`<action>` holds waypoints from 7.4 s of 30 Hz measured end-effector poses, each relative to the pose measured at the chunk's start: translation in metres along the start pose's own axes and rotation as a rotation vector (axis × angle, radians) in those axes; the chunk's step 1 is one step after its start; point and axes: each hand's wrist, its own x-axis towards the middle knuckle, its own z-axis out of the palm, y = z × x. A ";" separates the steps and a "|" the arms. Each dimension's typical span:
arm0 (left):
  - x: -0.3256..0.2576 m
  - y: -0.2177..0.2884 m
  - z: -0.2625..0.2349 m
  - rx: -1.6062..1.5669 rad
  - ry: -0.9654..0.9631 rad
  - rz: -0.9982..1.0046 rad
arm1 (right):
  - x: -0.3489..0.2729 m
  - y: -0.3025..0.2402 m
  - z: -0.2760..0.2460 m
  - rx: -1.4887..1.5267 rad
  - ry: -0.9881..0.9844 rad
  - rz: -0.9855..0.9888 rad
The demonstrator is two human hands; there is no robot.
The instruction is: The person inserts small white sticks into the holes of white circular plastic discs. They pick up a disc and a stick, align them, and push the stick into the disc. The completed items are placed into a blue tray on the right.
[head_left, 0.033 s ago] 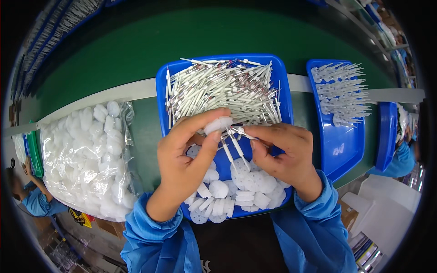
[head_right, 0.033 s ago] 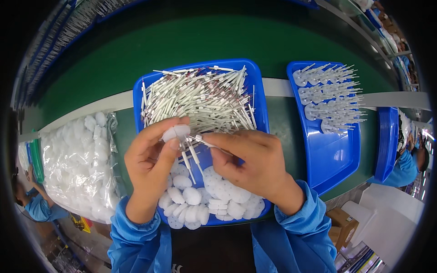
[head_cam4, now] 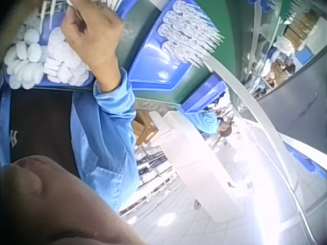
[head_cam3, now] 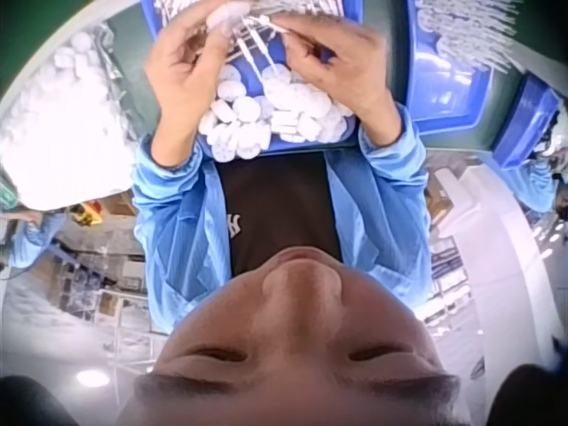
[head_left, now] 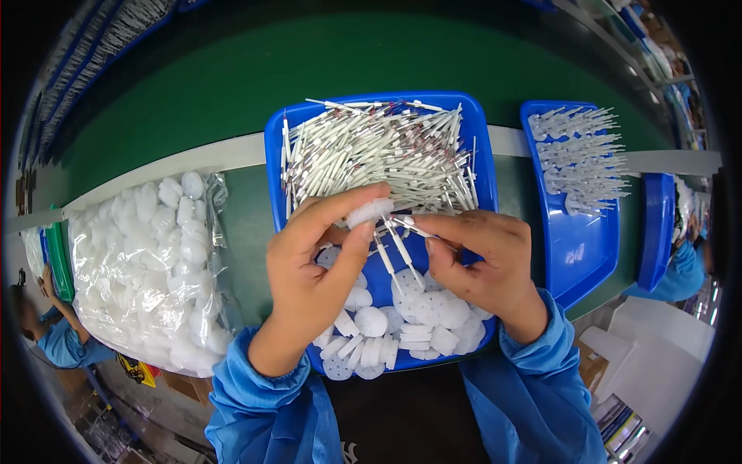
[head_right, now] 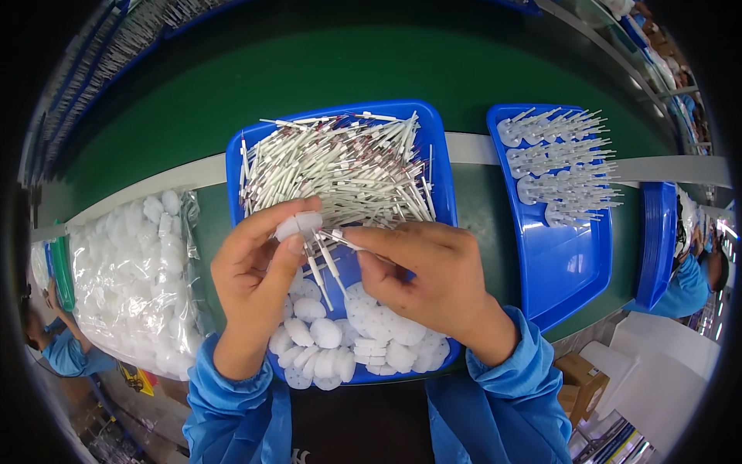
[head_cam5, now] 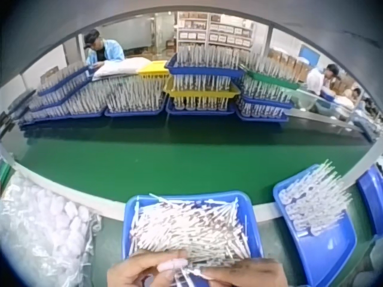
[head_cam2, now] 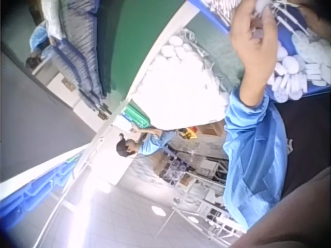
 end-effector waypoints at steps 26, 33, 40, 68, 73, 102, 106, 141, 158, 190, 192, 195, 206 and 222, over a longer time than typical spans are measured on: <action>-0.006 0.012 0.010 0.793 -0.075 0.380 | 0.003 -0.011 0.013 -0.150 0.076 0.041; -0.011 0.012 0.013 0.777 -0.058 0.375 | 0.001 -0.012 0.013 -0.132 0.031 0.104; -0.002 0.012 0.004 0.329 -0.041 0.123 | 0.006 -0.007 0.009 0.086 0.010 0.034; 0.000 0.011 0.004 0.641 -0.096 0.493 | 0.001 -0.003 0.008 0.652 -0.079 0.307; -0.001 0.007 0.005 0.655 -0.083 0.563 | 0.001 0.000 0.006 0.790 -0.117 0.329; -0.003 -0.005 -0.020 -0.036 0.041 0.158 | 0.017 -0.027 0.032 -0.527 -0.408 -0.367; -0.002 -0.004 -0.016 -0.108 0.052 0.085 | 0.016 -0.029 0.024 -0.615 -0.409 -0.234; 0.002 0.006 -0.003 0.604 -0.076 0.413 | 0.007 -0.005 0.007 -0.103 0.045 -0.036; -0.002 0.011 0.004 0.215 -0.025 0.008 | 0.009 -0.006 0.005 -0.124 0.058 -0.137; -0.003 0.010 -0.006 0.381 -0.096 0.367 | 0.003 -0.015 -0.024 -0.008 -0.180 0.015; 0.000 0.005 -0.011 0.240 -0.082 0.341 | 0.003 -0.016 -0.031 -0.586 -0.238 -0.316; 0.000 0.005 -0.008 0.090 -0.033 0.201 | 0.006 -0.015 -0.009 -0.717 -0.258 -0.430; 0.001 0.002 -0.010 0.025 -0.220 0.013 | 0.012 -0.019 -0.009 -0.033 0.020 -0.185; -0.002 -0.001 -0.006 -0.047 -0.003 -0.025 | 0.000 -0.010 -0.004 0.160 -0.065 0.186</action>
